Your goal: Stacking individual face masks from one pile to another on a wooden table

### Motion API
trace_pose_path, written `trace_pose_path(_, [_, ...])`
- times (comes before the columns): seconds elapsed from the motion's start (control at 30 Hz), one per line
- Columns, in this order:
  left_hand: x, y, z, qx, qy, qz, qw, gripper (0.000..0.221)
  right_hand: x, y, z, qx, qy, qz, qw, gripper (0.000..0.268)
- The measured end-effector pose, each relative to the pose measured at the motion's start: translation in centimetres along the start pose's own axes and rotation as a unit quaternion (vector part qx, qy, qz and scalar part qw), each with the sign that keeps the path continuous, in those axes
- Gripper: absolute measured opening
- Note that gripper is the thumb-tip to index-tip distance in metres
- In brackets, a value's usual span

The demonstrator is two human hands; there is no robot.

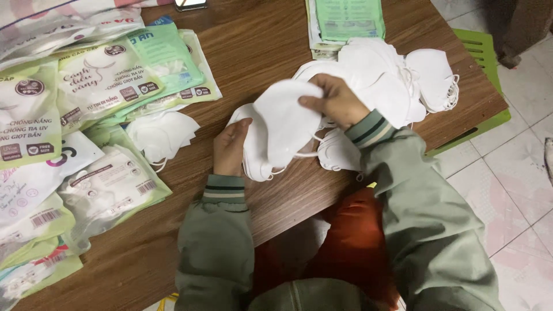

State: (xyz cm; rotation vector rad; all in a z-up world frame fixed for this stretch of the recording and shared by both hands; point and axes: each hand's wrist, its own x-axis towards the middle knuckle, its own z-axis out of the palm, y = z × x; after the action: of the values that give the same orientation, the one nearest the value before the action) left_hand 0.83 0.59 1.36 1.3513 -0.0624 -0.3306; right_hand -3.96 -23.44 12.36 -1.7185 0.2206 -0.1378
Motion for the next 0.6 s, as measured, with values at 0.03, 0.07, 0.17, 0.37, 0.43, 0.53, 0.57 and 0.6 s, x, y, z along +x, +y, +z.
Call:
trace_pose_path(0.03, [-0.4, 0.6, 0.6, 0.0, 0.0, 0.0, 1.0, 0.037, 0.7, 1.3, 0.1, 0.0, 0.0, 0.0, 1.0, 0.024])
trace_pose_path(0.07, [-0.7, 1.3, 1.1, -0.03, 0.004, 0.006, 1.0, 0.042, 1.5, 2.6, 0.2, 0.013, -0.022, 0.006, 1.0, 0.025])
trace_pose_path(0.17, [-2.0, 3.4, 1.8, -0.066, 0.009, -0.008, 0.998, 0.043, 1.6, 4.5, 1.3, 0.018, -0.048, 0.008, 0.999, 0.027])
trace_pose_path(0.37, [0.4, -0.9, 0.1, -0.035, 0.008, -0.015, 0.999, 0.031, 1.4, 6.9, 3.8, -0.068, -0.045, -0.033, 0.996, 0.025])
trace_pose_path(0.43, [1.2, -2.6, -0.5, -0.049, 0.019, -0.009, 0.999, 0.029, 2.2, 6.9, 2.6, -0.125, -0.045, -0.052, 0.99, 0.027])
trace_pose_path(0.53, [2.9, -6.3, -2.1, -0.077, 0.024, 0.008, 0.997, 0.028, 4.1, 7.5, -1.5, -0.341, 0.03, -0.145, 0.928, 0.029])
trace_pose_path(0.57, [2.2, -4.7, -1.5, -0.079, 0.021, -0.001, 0.997, 0.027, 5.0, 8.5, -3.5, -0.457, 0.07, -0.164, 0.871, 0.034])
trace_pose_path(0.6, [1.5, -3.1, -1.0, -0.081, 0.019, -0.011, 0.996, 0.026, 5.9, 9.4, -5.4, -0.564, 0.109, -0.179, 0.798, 0.043])
